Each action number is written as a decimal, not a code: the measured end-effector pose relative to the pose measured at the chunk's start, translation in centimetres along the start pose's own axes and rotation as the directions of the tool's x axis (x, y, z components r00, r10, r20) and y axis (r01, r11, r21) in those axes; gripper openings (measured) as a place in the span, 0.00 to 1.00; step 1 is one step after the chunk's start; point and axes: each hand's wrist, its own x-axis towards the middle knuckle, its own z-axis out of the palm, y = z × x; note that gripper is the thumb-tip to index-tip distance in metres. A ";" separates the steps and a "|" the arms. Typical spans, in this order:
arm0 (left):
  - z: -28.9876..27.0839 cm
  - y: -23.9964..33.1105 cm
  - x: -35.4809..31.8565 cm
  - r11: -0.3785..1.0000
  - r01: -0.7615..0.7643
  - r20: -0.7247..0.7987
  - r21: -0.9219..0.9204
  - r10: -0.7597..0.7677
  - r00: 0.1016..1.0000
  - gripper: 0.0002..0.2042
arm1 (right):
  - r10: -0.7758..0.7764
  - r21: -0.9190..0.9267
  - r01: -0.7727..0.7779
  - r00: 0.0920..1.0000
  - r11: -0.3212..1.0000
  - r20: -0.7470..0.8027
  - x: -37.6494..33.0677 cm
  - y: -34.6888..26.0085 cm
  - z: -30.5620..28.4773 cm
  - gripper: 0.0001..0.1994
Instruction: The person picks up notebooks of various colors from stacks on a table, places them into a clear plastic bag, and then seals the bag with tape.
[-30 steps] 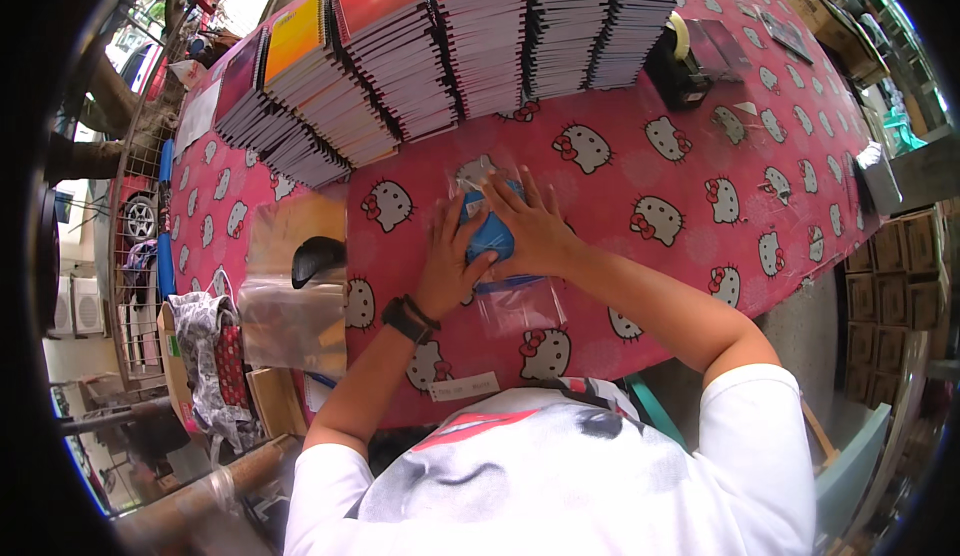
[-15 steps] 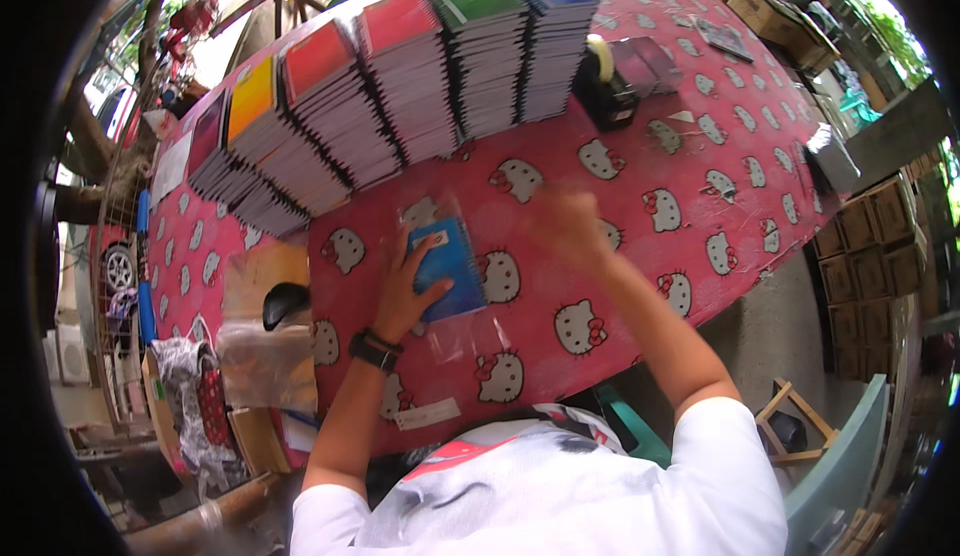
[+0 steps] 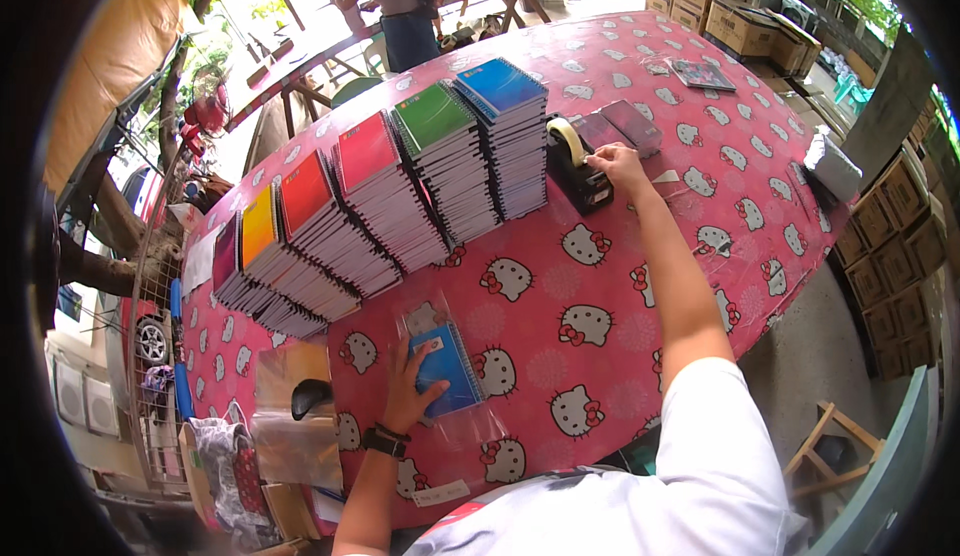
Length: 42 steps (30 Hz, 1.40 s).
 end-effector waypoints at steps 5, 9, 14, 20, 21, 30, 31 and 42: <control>0.0 0.5 -0.2 1.000 0.003 0.016 -0.002 -0.003 1.000 0.36 | 0.245 0.335 -0.262 0.965 0.905 0.093 -5.1 2.5 -0.6 0.07; 0.4 0.4 0.6 0.999 -0.041 0.009 -0.019 0.041 0.999 0.36 | 0.403 0.401 -0.426 0.904 0.811 0.145 -5.5 5.9 0.4 0.05; 0.8 -0.9 0.5 0.995 -0.096 -0.036 -0.005 0.096 0.995 0.35 | 0.291 -0.635 -0.329 0.942 0.699 -0.167 -4.9 4.7 -0.2 0.13; 0.5 -0.3 -0.1 0.999 -0.027 -0.032 -0.020 0.026 0.999 0.35 | 0.061 0.210 -0.234 0.793 0.949 0.606 -14.6 -11.7 6.1 0.16; 0.4 0.0 0.2 0.999 -0.031 -0.032 -0.028 0.030 0.999 0.35 | 0.064 0.218 -0.281 0.736 0.934 0.674 -16.7 -14.4 8.1 0.16; 0.2 -0.3 0.3 0.999 -0.005 -0.003 0.039 0.005 1.000 0.36 | 0.098 -0.489 0.268 0.793 0.830 0.601 -23.8 -20.8 15.1 0.27; -0.2 0.1 0.2 0.998 0.007 0.007 0.060 -0.007 1.000 0.36 | 0.164 -0.547 0.289 0.755 0.786 0.634 -23.6 -21.4 13.7 0.28; 3.4 0.4 -7.7 0.414 0.086 -0.018 -0.906 -0.241 0.970 0.24 | 0.069 0.293 -0.260 0.843 0.920 0.533 -31.2 -13.7 13.2 0.20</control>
